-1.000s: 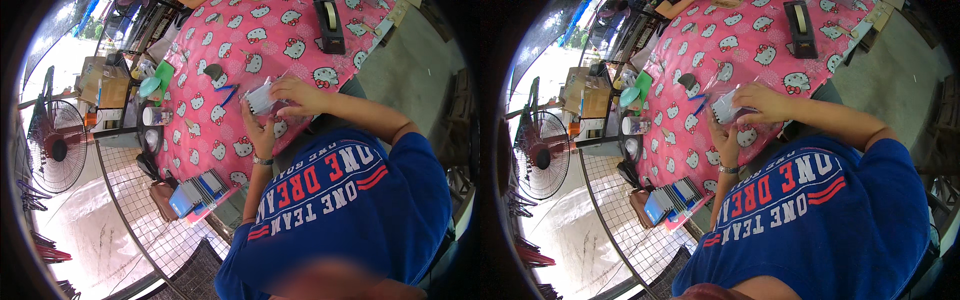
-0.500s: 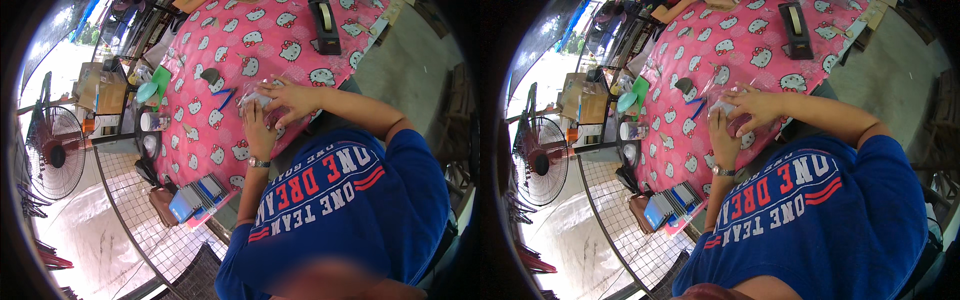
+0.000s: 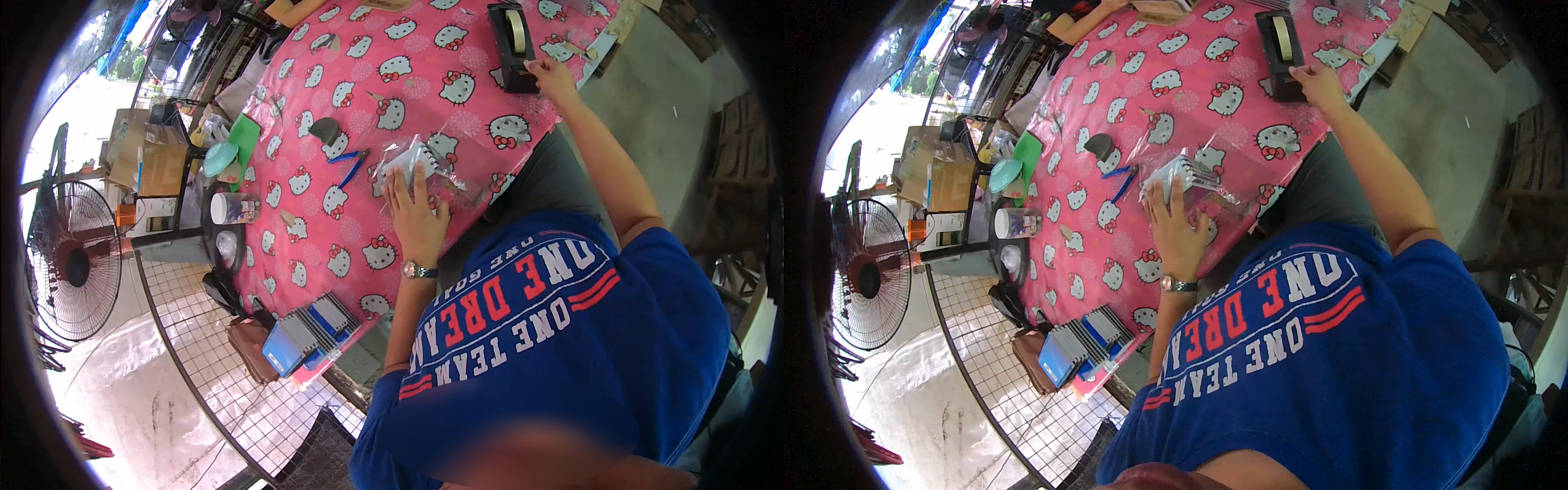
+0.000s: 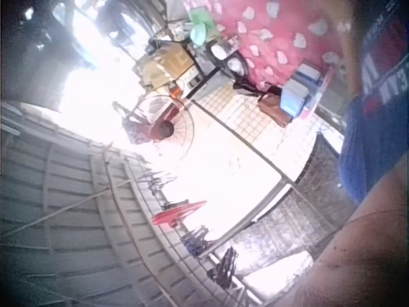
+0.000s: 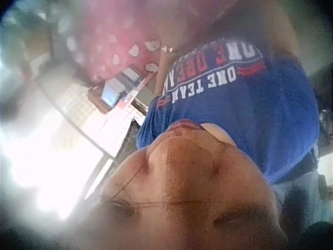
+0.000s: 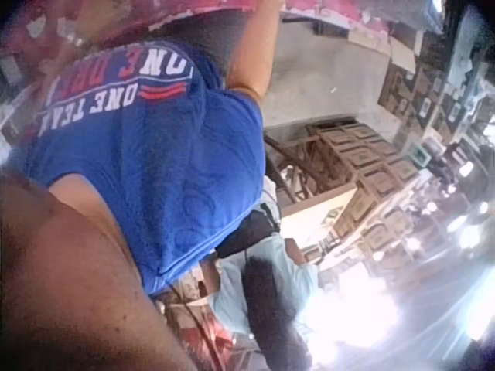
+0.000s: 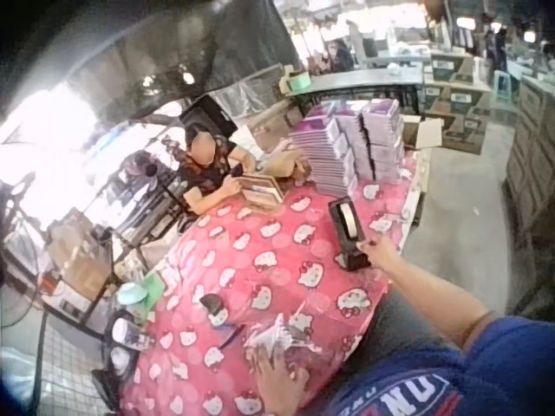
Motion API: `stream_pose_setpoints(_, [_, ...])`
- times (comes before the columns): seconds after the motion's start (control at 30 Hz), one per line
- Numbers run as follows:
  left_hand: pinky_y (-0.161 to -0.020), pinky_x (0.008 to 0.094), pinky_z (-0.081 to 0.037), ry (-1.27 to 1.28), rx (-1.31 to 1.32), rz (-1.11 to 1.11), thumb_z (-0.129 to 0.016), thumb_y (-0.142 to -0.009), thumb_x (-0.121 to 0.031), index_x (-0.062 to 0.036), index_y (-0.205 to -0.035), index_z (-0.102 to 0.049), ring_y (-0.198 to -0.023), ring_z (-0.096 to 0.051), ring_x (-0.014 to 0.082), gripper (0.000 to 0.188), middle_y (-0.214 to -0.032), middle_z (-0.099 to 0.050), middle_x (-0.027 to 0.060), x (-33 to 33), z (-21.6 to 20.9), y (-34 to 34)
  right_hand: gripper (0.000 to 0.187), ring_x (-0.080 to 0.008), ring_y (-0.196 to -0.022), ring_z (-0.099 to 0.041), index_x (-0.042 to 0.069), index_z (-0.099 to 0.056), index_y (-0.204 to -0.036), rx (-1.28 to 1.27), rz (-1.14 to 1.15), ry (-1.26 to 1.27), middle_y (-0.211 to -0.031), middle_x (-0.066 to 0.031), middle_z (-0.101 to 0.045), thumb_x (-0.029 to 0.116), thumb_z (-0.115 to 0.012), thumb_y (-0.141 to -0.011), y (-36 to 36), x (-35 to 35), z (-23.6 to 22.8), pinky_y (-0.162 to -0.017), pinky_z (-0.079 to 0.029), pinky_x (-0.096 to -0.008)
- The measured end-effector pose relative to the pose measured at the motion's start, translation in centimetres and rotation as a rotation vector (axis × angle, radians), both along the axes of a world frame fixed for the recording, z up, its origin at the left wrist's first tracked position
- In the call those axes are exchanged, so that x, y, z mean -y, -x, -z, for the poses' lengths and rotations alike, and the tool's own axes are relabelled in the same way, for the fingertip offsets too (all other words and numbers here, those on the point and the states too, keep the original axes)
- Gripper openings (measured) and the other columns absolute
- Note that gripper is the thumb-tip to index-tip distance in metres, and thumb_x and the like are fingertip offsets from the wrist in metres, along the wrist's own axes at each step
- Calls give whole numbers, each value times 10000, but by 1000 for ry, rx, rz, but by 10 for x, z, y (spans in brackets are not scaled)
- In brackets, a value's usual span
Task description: The person places a blue booklet and several white cards into plastic bags, seals the bags using tape from a dispenser, and stacks the completed packages on the table.
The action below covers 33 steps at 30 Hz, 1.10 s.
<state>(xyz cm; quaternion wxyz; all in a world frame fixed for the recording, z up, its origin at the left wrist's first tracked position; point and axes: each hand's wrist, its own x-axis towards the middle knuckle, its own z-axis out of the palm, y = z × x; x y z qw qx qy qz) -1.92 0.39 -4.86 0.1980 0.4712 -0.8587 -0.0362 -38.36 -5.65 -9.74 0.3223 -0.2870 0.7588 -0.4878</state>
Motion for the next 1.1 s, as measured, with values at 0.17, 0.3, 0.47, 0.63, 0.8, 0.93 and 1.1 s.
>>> stream_pose_setpoints(0.17, [-1111, 504, -229, 28, -23, 15, -632, -734, -171, -113, -1383, -409, -1327, -304, 399, 689, -1395, -350, 240, 3, 1, 1, 149, -109, -673, -552, 17, -642, -900, 378, 147, 453, -768, -22, -566, 165, -644, -878, -14, 2, 26, -580, -500, -267])
stream_pose_setpoints(0.3, [-1096, 496, -269, 23, -39, -8, -632, -728, -153, -119, -1378, -420, -1309, -325, 414, 685, -1400, -342, 239, 2, 4, -3, 61, -115, -701, -543, 7, -587, -908, 555, 225, 768, -764, -22, -548, 68, -577, -911, -55, -23, 38, -653, -513, -265])
stream_pose_setpoints(0.47, [-1058, 484, -332, -62, -118, -16, -655, -702, -123, -150, -1378, -432, -1284, -328, 468, 712, -1414, -288, 277, 1, -1, 0, 43, -82, -622, -455, 53, -560, -896, 1189, -209, 471, -788, -5, -552, 66, -522, -914, -43, -14, 57, -543, -394, -221])
stream_pose_setpoints(0.63, [-1033, 482, -356, -53, -145, -7, -663, -693, -123, -154, -1382, -430, -1294, -306, 478, 728, -1416, -257, 312, 2, 4, -4, 127, -44, -534, -450, 50, -591, -782, 470, -1004, 121, -625, 23, -494, 124, -585, -885, -148, 7, -73, -434, -328, -207])
stream_pose_setpoints(0.8, [-1024, 471, -371, -87, -156, -31, -683, -696, -132, -201, -1385, -429, -1326, -281, 430, 737, -1391, -291, 255, 1, -1, -2, 357, -323, -667, -619, -11, -641, -789, -759, -1273, 218, -731, -174, -635, 324, -727, -699, -198, 48, -77, -593, -473, -444])
stream_pose_setpoints(0.93, [-1015, 466, -383, -121, -140, -68, -697, -690, -140, -205, -1383, -433, -1287, -340, 423, 744, -1369, -303, 252, -1, -5, 0, 357, -360, -704, -629, 0, -658, -804, -782, -1204, 264, -750, -181, -648, 322, -730, -666, -195, 41, -71, -600, -475, -469])
stream_pose_setpoints(1.1, [-1035, 457, -354, 6, -16, 97, -686, -756, -164, -161, -1298, -544, -1288, -350, 398, 561, -1360, -373, 228, 12, -8, -23, 414, -318, -799, -610, 21, -634, -888, -666, -1026, 60, -826, -151, -635, 380, -746, -715, -182, 26, -97, -715, -477, -406])
